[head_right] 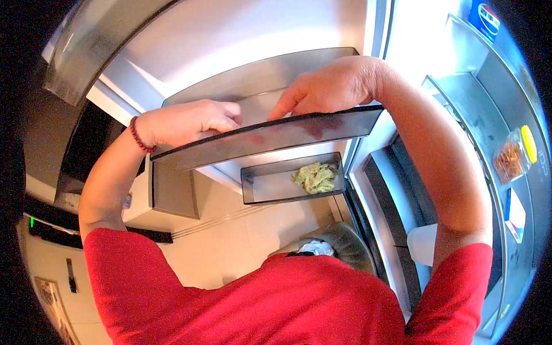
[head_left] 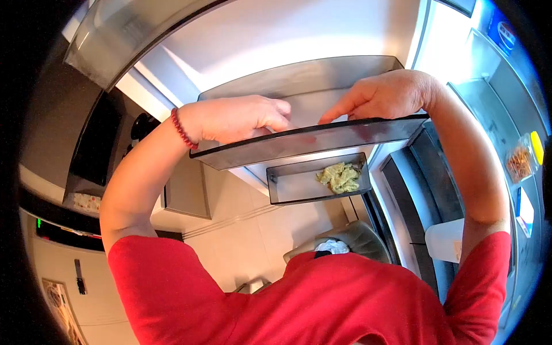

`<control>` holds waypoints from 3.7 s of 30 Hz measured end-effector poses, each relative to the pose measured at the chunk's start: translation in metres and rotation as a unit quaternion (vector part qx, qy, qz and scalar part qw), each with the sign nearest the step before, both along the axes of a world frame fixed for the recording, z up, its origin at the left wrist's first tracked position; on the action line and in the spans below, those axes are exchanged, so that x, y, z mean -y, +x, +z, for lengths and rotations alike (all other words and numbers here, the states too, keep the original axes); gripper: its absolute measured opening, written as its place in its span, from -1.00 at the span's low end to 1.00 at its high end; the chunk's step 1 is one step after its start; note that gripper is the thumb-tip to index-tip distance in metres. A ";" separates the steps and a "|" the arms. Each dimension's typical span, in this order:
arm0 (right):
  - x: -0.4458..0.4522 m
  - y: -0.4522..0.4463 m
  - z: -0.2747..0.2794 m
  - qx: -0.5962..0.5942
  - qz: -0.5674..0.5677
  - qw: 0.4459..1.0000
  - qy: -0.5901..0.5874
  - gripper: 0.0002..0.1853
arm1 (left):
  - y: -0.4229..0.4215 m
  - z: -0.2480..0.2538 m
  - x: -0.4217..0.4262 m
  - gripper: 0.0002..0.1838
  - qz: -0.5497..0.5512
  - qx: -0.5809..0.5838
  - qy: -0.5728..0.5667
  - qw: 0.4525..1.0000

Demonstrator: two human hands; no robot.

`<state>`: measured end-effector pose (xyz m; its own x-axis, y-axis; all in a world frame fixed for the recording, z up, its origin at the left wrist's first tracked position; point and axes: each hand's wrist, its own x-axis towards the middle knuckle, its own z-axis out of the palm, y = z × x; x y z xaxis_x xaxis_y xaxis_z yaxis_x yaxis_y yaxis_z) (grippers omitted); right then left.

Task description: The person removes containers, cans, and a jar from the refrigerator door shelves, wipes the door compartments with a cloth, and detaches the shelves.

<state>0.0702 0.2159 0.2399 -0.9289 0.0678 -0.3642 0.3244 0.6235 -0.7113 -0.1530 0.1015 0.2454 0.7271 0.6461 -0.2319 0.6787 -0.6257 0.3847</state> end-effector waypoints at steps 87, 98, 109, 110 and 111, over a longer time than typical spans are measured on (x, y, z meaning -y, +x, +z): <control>0.058 0.042 -0.318 -0.265 -0.469 0.839 -0.075 -0.33 | 0.111 -0.270 0.006 -0.54 0.322 0.248 0.136 0.904; 0.093 0.098 -0.114 -0.634 -0.404 0.612 0.245 -0.64 | 0.116 0.019 0.073 -0.75 0.180 0.167 0.399 0.884; 0.047 0.100 -0.027 -0.357 -0.326 0.798 0.360 -0.54 | 0.131 0.006 -0.066 -0.76 0.263 0.148 -0.286 0.909; 0.045 0.098 -0.022 -0.339 -0.322 0.805 0.366 -0.62 | 0.131 0.002 -0.068 -0.80 0.266 0.159 -0.298 0.903; 0.046 0.096 -0.020 -0.334 -0.326 0.804 0.368 -0.62 | 0.131 0.000 -0.070 -0.84 0.269 0.170 -0.309 0.896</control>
<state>0.1659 0.1699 0.2196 -0.5806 0.5880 0.5632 0.4506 0.8081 -0.3793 -0.0218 0.1713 0.2453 0.4460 0.7484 -0.4910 0.5967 0.1603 0.7863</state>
